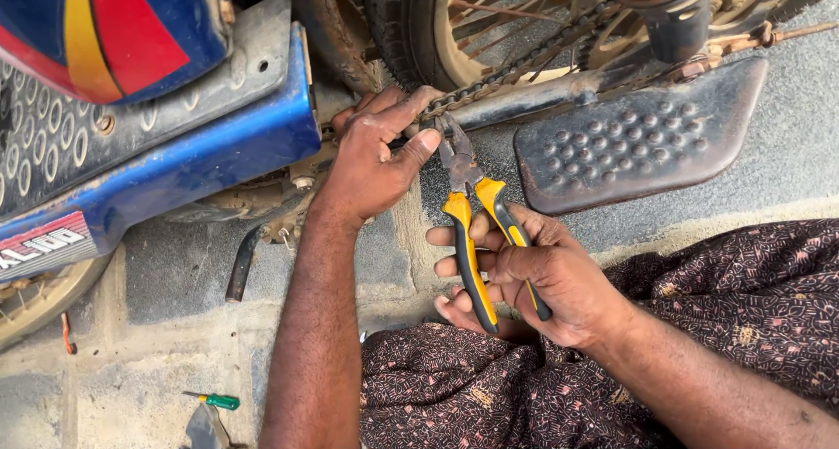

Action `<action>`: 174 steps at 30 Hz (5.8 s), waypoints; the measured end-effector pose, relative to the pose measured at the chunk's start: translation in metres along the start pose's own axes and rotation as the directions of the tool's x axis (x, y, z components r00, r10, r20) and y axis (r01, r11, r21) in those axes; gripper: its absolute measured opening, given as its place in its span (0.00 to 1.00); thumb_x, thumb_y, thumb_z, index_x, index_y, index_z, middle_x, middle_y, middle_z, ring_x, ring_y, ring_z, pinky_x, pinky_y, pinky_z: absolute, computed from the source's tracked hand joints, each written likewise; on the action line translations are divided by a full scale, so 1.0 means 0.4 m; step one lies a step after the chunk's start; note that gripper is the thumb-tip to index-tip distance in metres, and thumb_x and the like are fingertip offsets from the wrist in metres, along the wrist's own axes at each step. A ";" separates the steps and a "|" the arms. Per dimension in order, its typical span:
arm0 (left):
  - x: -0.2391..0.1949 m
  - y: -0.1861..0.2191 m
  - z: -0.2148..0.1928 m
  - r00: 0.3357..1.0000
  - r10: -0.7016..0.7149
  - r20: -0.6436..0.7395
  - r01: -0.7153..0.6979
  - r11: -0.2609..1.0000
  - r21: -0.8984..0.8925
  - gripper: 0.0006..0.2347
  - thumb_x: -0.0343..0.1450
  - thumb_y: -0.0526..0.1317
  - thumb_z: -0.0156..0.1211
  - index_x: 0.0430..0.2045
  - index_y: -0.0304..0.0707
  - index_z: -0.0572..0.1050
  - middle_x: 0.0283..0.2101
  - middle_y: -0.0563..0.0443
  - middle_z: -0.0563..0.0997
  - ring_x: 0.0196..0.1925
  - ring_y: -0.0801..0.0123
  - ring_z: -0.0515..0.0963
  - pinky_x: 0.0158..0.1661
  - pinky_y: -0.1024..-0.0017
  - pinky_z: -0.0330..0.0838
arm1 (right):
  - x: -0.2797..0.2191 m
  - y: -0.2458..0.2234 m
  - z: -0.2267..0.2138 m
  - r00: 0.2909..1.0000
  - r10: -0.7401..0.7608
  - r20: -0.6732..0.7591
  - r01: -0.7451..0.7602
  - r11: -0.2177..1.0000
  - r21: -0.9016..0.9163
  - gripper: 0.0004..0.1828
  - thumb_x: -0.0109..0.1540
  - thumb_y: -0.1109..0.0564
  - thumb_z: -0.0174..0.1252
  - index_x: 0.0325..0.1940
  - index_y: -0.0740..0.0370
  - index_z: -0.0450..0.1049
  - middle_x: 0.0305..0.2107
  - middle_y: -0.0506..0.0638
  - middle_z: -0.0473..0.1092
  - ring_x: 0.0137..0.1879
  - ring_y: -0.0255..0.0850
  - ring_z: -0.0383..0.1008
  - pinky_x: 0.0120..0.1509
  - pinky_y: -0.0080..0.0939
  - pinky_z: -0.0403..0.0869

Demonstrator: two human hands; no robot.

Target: The person uses pliers to work on the chain of a blue motorcycle, manipulating the links near the rear wheel. The person sits on the ground and occasionally shifts the camera angle while adjusting the chain.

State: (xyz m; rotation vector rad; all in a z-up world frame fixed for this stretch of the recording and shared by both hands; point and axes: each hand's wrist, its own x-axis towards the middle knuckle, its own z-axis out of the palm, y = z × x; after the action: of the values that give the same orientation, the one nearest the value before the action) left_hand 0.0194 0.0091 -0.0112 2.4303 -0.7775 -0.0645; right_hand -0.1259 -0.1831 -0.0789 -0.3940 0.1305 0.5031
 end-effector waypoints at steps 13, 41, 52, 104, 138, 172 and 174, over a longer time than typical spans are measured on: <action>-0.005 0.001 0.008 1.000 0.001 -0.011 -0.003 0.992 -0.126 0.21 0.73 0.40 0.66 0.60 0.34 0.74 0.46 0.50 0.76 0.52 0.68 0.75 0.59 0.68 0.68 | -0.001 -0.008 0.024 0.998 0.025 0.053 -0.029 0.997 0.077 0.34 0.57 0.76 0.46 0.68 0.65 0.63 0.59 0.71 0.69 0.54 0.55 0.77 0.52 0.62 0.79; -0.002 0.024 0.002 0.995 0.011 -0.096 -0.021 0.994 -0.103 0.17 0.79 0.47 0.49 0.54 0.37 0.78 0.35 0.49 0.74 0.42 0.64 0.74 0.51 0.67 0.67 | -0.008 -0.045 0.049 0.995 0.090 0.054 -0.094 0.992 0.080 0.33 0.55 0.75 0.46 0.64 0.61 0.63 0.55 0.65 0.72 0.50 0.50 0.78 0.51 0.69 0.79; -0.006 0.026 0.004 0.988 0.052 -0.143 -0.069 0.991 -0.116 0.18 0.81 0.49 0.46 0.55 0.38 0.78 0.31 0.53 0.68 0.40 0.67 0.71 0.51 0.68 0.63 | 0.010 -0.022 0.036 0.991 0.130 -0.043 -0.128 0.991 0.043 0.14 0.61 0.73 0.50 0.48 0.64 0.66 0.45 0.67 0.75 0.43 0.53 0.77 0.44 0.56 0.80; 0.038 -0.054 0.095 0.975 -0.024 -0.222 0.048 0.994 0.103 0.23 0.79 0.55 0.38 0.37 0.42 0.82 0.40 0.48 0.80 0.49 0.55 0.76 0.56 0.58 0.59 | 0.004 -0.074 0.093 0.987 0.035 -0.160 -0.076 0.963 -0.258 0.24 0.51 0.76 0.41 0.49 0.66 0.67 0.54 0.73 0.72 0.59 0.61 0.77 0.57 0.59 0.79; 0.048 -0.050 0.090 0.973 -0.016 -0.230 0.049 0.989 0.139 0.21 0.78 0.54 0.42 0.33 0.39 0.81 0.41 0.45 0.81 0.52 0.55 0.76 0.56 0.57 0.55 | 0.029 -0.113 0.195 0.853 -0.078 -0.517 -0.365 0.620 -0.695 0.22 0.58 0.73 0.45 0.57 0.70 0.66 0.37 0.60 0.75 0.39 0.47 0.79 0.39 0.50 0.83; 0.030 -0.049 0.045 0.999 0.015 -0.031 -0.012 0.997 0.081 0.20 0.71 0.43 0.60 0.61 0.51 0.73 0.50 0.48 0.78 0.58 0.60 0.74 0.62 0.60 0.54 | -0.036 -0.099 0.079 0.997 0.054 -0.063 -0.069 0.963 -0.262 0.31 0.54 0.71 0.45 0.62 0.65 0.68 0.60 0.62 0.70 0.61 0.57 0.75 0.62 0.66 0.75; 0.031 -0.055 0.047 0.998 0.051 -0.031 -0.047 0.993 0.112 0.20 0.72 0.43 0.60 0.61 0.50 0.73 0.48 0.47 0.78 0.58 0.58 0.75 0.60 0.58 0.55 | -0.033 -0.096 0.073 0.995 0.053 -0.086 -0.075 0.959 -0.274 0.30 0.54 0.71 0.46 0.61 0.65 0.69 0.60 0.63 0.70 0.60 0.56 0.75 0.61 0.66 0.75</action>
State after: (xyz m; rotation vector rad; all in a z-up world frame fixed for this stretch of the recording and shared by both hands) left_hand 0.0368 0.0072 -0.0373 2.5082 -0.8458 0.0402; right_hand -0.1176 -0.2079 -0.0364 -0.6852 0.1487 0.5724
